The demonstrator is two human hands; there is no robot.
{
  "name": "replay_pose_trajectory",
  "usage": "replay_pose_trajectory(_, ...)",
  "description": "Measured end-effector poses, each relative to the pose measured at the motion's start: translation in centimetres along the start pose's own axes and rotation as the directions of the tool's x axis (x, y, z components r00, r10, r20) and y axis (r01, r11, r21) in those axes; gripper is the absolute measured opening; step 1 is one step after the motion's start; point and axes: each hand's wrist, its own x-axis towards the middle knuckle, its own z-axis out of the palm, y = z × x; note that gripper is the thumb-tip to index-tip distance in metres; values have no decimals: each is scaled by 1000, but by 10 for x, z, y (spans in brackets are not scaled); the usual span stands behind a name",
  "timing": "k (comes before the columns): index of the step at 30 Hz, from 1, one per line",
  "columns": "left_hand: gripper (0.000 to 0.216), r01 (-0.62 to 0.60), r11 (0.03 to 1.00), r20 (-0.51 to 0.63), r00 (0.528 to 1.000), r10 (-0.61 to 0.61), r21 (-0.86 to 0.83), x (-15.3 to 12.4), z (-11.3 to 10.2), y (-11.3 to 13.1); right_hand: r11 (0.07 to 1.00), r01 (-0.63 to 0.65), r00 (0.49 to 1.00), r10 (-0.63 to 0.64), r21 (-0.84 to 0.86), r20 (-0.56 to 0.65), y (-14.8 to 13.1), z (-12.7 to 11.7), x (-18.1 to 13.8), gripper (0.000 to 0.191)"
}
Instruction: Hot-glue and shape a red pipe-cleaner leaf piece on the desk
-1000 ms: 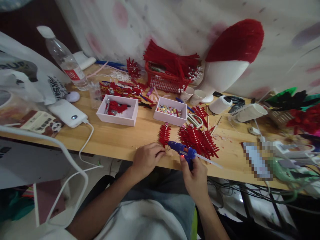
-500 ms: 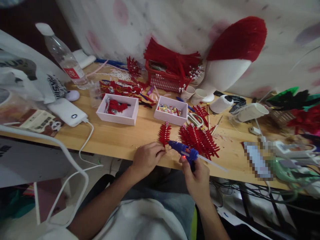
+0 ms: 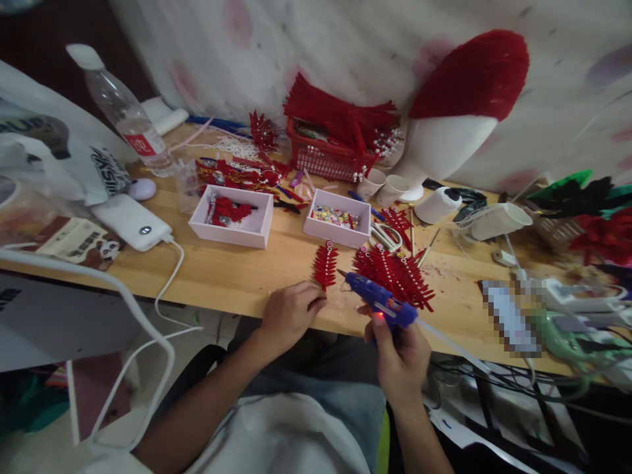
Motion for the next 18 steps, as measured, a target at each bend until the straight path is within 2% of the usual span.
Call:
replay_pose_trajectory(2, 8, 6, 999, -14, 1000, -6, -33, 0, -1, 0, 988, 25, 983, 3, 155, -182, -8, -6, 4, 20)
replay_pose_trajectory(3, 9, 8, 999, -26, 1000, -10, -53, 0, -1, 0, 981, 52, 958, 4, 187, -288, -11, -11, 8, 22)
replay_pose_trajectory(6, 14, 10, 996, -70, 997, -16, -93, 0, -1, -1, 991, 63, 830, 12, 117, -557, -14, -39, 31, 26)
replay_pose_trajectory(8, 16, 4, 996, -91, 996, -13, -94, 0, 1, -2, 999, -25, 766, 40, 33, -642, -5, -63, 49, 26)
replay_pose_trajectory(10, 17, 1, 996, -96, 995, -9, -91, 0, 2, -3, 989, -144, 730, 81, -36, -679, 14, -86, 64, 24)
replay_pose_trajectory(12, 18, 17, 995, -100, 995, -26, -94, -1, 3, -4, 963, -246, 744, 114, -111, -659, 38, -103, 74, 25)
replay_pose_trajectory(14, 17, 46, 994, -105, 993, -56, -97, -1, 4, -4, 926, -315, 783, 129, -209, -608, 61, -112, 79, 31)
replay_pose_trajectory(18, 11, 79, 991, -95, 992, -89, -109, -2, 3, -3, 797, -356, 852, 61, -488, -521, 85, -109, 82, 42)
